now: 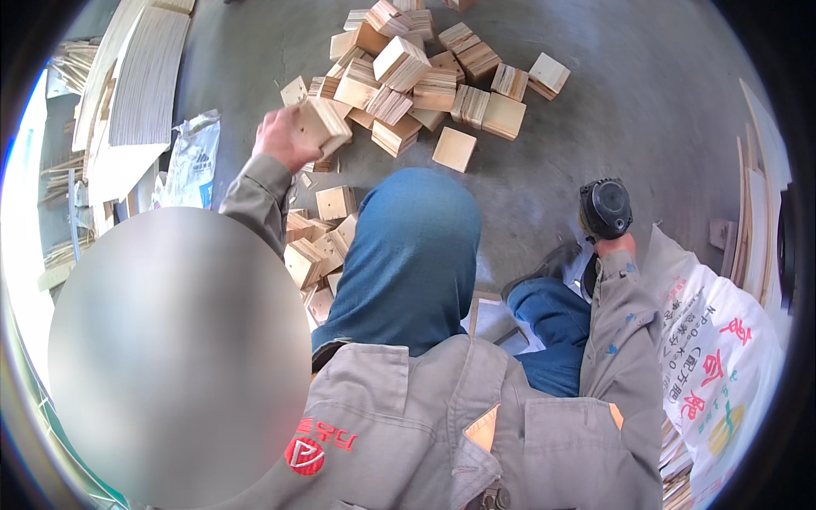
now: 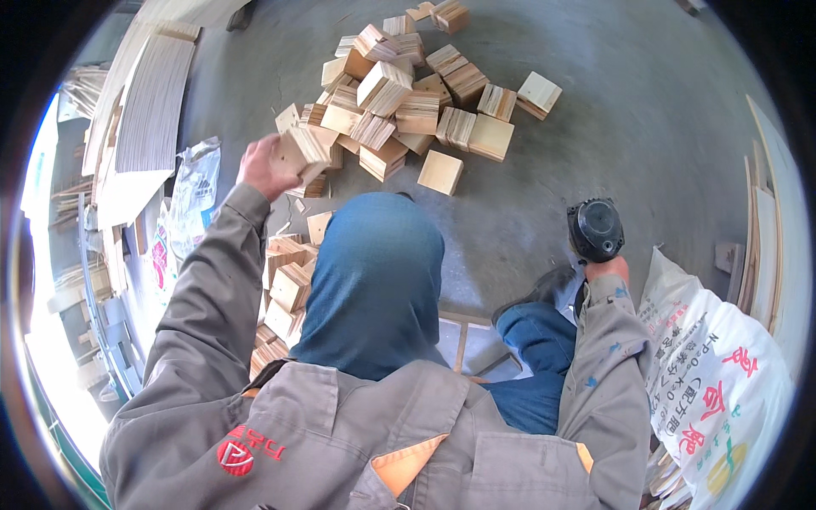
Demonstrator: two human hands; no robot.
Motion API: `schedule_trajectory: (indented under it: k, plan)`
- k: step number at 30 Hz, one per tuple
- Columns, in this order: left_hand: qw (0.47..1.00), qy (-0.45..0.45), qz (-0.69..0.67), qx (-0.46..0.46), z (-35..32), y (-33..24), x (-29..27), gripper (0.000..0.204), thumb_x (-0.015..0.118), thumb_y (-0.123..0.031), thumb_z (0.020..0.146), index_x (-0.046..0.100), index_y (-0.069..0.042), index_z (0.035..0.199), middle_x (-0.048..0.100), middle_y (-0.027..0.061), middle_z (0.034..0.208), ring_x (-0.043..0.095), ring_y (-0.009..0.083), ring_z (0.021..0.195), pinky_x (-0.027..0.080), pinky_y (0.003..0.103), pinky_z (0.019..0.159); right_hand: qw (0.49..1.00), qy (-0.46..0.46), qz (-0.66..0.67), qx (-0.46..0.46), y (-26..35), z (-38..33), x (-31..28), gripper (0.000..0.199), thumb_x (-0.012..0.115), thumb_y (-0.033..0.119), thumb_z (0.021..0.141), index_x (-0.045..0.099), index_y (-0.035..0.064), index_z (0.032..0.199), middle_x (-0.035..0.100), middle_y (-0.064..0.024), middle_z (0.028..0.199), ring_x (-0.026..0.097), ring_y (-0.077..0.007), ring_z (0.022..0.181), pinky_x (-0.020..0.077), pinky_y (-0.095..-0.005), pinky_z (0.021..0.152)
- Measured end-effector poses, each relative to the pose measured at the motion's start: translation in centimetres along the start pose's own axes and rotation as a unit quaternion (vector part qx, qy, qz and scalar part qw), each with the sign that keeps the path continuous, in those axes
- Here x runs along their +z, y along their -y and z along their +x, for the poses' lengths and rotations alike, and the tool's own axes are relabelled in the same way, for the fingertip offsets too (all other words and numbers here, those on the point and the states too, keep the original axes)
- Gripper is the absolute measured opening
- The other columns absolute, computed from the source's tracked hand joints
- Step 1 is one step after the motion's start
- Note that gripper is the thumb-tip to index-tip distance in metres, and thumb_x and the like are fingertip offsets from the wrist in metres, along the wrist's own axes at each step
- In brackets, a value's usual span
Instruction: The person sits on the floor and repeatedly picks up small wooden blocks, uses a nail gun to fasten them, and places the finished pieces into a growing pile. The process is repetitive and involves handling the blocks one at a time.
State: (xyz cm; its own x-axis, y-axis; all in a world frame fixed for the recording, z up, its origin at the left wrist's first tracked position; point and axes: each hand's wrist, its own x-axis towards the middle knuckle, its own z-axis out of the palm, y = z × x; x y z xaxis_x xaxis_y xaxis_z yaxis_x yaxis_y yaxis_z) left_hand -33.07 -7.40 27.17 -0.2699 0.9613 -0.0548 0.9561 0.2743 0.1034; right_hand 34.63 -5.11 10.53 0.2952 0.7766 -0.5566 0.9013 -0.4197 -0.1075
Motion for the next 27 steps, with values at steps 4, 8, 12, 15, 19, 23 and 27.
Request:
schedule_trajectory:
  k: [4, 8, 12, 15, 19, 23, 27]
  plan:
    - [0.994, 0.079, 0.004, -0.072, -4.6, 3.8, 4.5, 0.099, 0.091, -0.034, 0.057, 0.051, -0.012, 0.145, 0.057, 0.0210, 0.133, 0.054, 0.0422, 0.126, 0.045, 0.047, 0.112, 1.000, 0.014, -0.014, 0.014, 0.8, -0.4, -0.7, 0.030, 0.071, 0.020, 0.080, 0.077, 0.0033, 0.105, 0.072, -0.0267, 0.109, 0.065, -0.0428, 0.116, 0.0540, -0.0452, 0.094]
    - [0.982, 0.148, 0.026, -0.113, -7.9, 5.6, 8.2, 0.097, 0.091, -0.029, 0.059, 0.050, -0.014, 0.146, 0.055, 0.0180, 0.138, 0.051, 0.0405, 0.131, 0.046, 0.047, 0.112, 1.000, 0.002, -0.017, 0.010, 0.6, -0.4, -0.7, 0.031, 0.075, 0.021, 0.077, 0.078, 0.0037, 0.102, 0.073, -0.0261, 0.106, 0.067, -0.0420, 0.114, 0.0545, -0.0448, 0.093]
    - [0.971, 0.187, 0.051, -0.143, -10.1, 6.4, 10.5, 0.096, 0.092, -0.025, 0.060, 0.050, -0.018, 0.146, 0.054, 0.0129, 0.142, 0.049, 0.0363, 0.137, 0.044, 0.048, 0.113, 0.999, -0.001, -0.019, 0.028, 1.4, -0.8, -0.9, 0.031, 0.076, 0.021, 0.076, 0.078, 0.0037, 0.102, 0.073, -0.0259, 0.106, 0.067, -0.0413, 0.114, 0.0548, -0.0450, 0.093]
    - [0.948, 0.268, 0.092, -0.148, -11.2, 7.1, 11.3, 0.096, 0.092, -0.024, 0.061, 0.049, -0.020, 0.147, 0.054, 0.0107, 0.145, 0.048, 0.0346, 0.140, 0.041, 0.050, 0.115, 0.999, -0.015, -0.031, 0.024, 1.5, -0.8, -0.6, 0.034, 0.078, 0.016, 0.070, 0.078, 0.0031, 0.101, 0.075, -0.0247, 0.104, 0.070, -0.0389, 0.110, 0.0560, -0.0440, 0.091]
    - [0.915, 0.366, 0.091, -0.145, -11.6, 8.9, 11.9, 0.093, 0.089, -0.024, 0.063, 0.050, -0.021, 0.147, 0.056, 0.0092, 0.145, 0.047, 0.0319, 0.142, 0.036, 0.051, 0.117, 0.999, 0.008, -0.036, 0.018, 1.9, -0.7, -1.2, 0.031, 0.074, 0.019, 0.077, 0.077, 0.0038, 0.104, 0.073, -0.0262, 0.107, 0.067, -0.0415, 0.115, 0.0546, -0.0453, 0.093]
    - [0.928, 0.332, 0.084, -0.147, -11.3, 10.9, 13.1, 0.085, 0.085, -0.024, 0.067, 0.055, -0.021, 0.146, 0.058, 0.0097, 0.145, 0.049, 0.0309, 0.141, 0.037, 0.048, 0.118, 0.999, 0.008, -0.034, 0.034, 2.1, -0.7, -1.3, 0.031, 0.073, 0.019, 0.079, 0.077, 0.0034, 0.105, 0.073, -0.0255, 0.109, 0.067, -0.0421, 0.114, 0.0545, -0.0455, 0.094]
    - [0.941, 0.287, 0.056, -0.173, -10.6, 10.3, 14.2, 0.079, 0.082, -0.025, 0.070, 0.057, -0.021, 0.145, 0.056, 0.0103, 0.149, 0.049, 0.0315, 0.141, 0.038, 0.045, 0.119, 0.999, 0.006, -0.032, 0.044, 3.0, -1.4, -1.6, 0.031, 0.072, 0.020, 0.080, 0.078, 0.0043, 0.106, 0.074, -0.0245, 0.110, 0.068, -0.0416, 0.113, 0.0546, -0.0454, 0.094]
